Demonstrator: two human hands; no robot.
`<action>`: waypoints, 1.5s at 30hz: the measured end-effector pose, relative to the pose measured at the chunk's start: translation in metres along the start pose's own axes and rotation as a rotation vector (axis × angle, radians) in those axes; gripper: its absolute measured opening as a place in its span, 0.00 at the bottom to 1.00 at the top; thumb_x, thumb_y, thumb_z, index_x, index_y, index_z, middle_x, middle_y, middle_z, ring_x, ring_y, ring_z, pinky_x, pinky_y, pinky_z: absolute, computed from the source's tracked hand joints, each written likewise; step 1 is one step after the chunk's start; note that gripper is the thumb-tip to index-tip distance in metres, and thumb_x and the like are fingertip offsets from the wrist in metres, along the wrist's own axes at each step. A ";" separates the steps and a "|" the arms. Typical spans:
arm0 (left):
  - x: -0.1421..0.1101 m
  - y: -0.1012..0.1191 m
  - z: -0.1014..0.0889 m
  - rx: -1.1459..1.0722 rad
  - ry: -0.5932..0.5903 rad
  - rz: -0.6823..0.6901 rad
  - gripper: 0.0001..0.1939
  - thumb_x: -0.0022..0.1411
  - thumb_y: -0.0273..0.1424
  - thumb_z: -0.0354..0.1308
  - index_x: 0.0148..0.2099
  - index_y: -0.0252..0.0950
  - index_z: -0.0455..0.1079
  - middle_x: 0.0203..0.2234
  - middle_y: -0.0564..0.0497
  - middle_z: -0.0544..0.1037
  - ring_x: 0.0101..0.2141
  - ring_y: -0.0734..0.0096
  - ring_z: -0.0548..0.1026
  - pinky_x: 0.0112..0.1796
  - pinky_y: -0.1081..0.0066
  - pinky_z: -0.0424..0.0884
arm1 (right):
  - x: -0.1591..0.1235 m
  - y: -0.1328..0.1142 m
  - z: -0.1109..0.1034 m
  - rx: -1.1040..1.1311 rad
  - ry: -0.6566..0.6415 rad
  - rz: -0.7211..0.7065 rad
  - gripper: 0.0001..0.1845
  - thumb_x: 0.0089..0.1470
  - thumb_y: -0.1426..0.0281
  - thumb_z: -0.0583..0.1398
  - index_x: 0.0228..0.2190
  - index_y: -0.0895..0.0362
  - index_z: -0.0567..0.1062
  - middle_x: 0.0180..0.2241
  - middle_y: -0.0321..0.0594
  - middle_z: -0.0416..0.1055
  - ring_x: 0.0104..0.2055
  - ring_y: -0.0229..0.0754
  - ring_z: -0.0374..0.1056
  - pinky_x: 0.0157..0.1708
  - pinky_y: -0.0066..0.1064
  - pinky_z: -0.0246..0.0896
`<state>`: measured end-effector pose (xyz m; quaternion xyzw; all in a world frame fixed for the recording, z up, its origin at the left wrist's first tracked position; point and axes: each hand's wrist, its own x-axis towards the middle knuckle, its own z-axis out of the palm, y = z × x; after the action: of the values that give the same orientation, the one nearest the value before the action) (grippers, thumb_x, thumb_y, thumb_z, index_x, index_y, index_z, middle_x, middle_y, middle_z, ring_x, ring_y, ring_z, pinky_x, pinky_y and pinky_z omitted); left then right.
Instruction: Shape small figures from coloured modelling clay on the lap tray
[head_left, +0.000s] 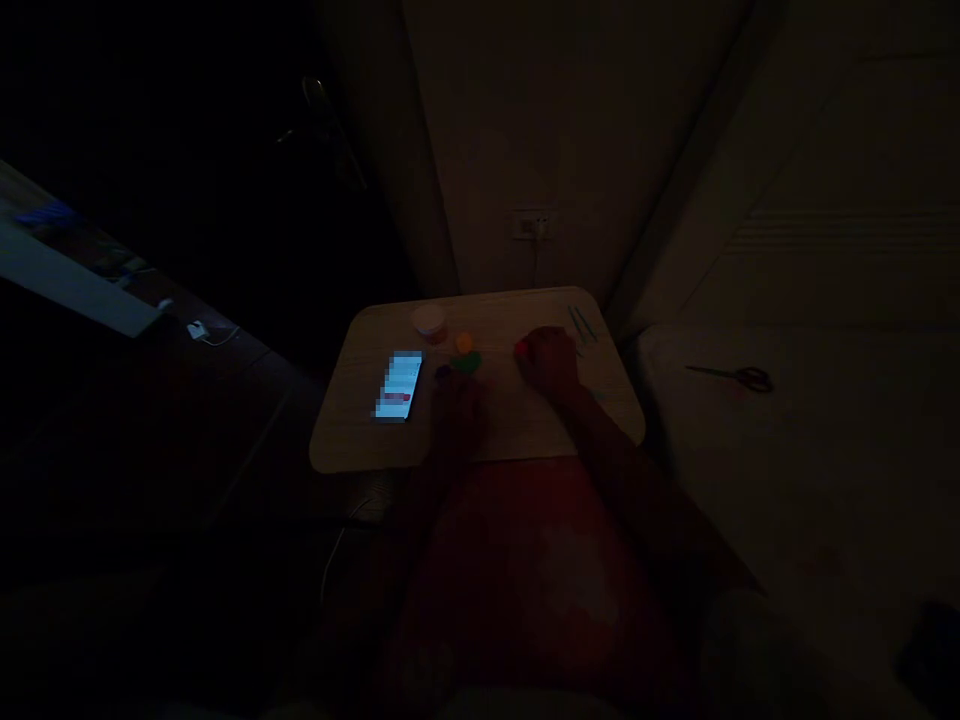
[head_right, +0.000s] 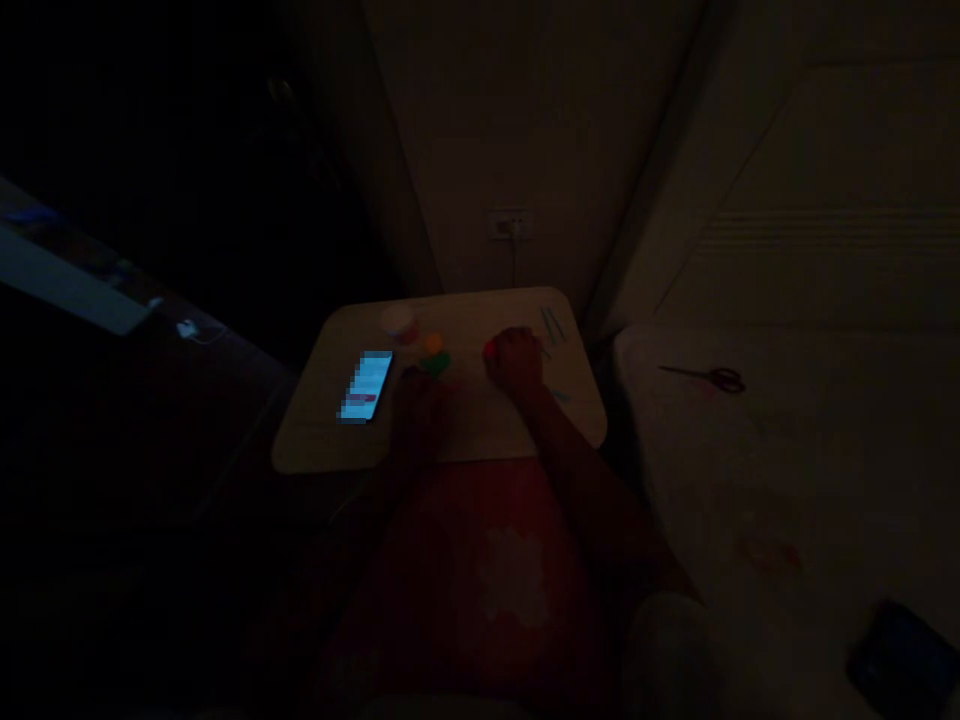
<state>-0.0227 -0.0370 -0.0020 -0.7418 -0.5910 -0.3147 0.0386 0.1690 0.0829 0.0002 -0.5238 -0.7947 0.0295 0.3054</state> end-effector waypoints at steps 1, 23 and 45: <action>0.000 0.000 0.000 -0.008 -0.003 0.011 0.11 0.62 0.24 0.55 0.46 0.36 0.74 0.43 0.41 0.74 0.47 0.51 0.71 0.50 0.54 0.67 | 0.002 0.001 0.002 -0.008 -0.015 0.002 0.17 0.62 0.63 0.59 0.44 0.62 0.79 0.48 0.60 0.74 0.52 0.61 0.62 0.52 0.51 0.56; 0.028 0.046 0.033 -0.835 -0.148 -0.355 0.14 0.70 0.37 0.50 0.32 0.38 0.63 0.26 0.54 0.70 0.31 0.70 0.68 0.36 0.70 0.67 | -0.063 -0.006 -0.012 0.870 -0.226 0.177 0.29 0.58 0.46 0.56 0.20 0.57 0.72 0.21 0.37 0.66 0.26 0.39 0.60 0.27 0.31 0.54; 0.021 0.023 0.038 -0.743 -0.381 -0.191 0.21 0.69 0.41 0.47 0.38 0.38 0.81 0.35 0.48 0.85 0.39 0.59 0.80 0.50 0.59 0.72 | -0.064 -0.004 -0.019 0.962 -0.384 0.122 0.27 0.56 0.45 0.60 0.26 0.57 0.78 0.26 0.39 0.74 0.31 0.43 0.68 0.33 0.31 0.62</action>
<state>0.0160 -0.0100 -0.0140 -0.6921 -0.5001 -0.3658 -0.3702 0.1926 0.0215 -0.0121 -0.3546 -0.7010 0.5047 0.3580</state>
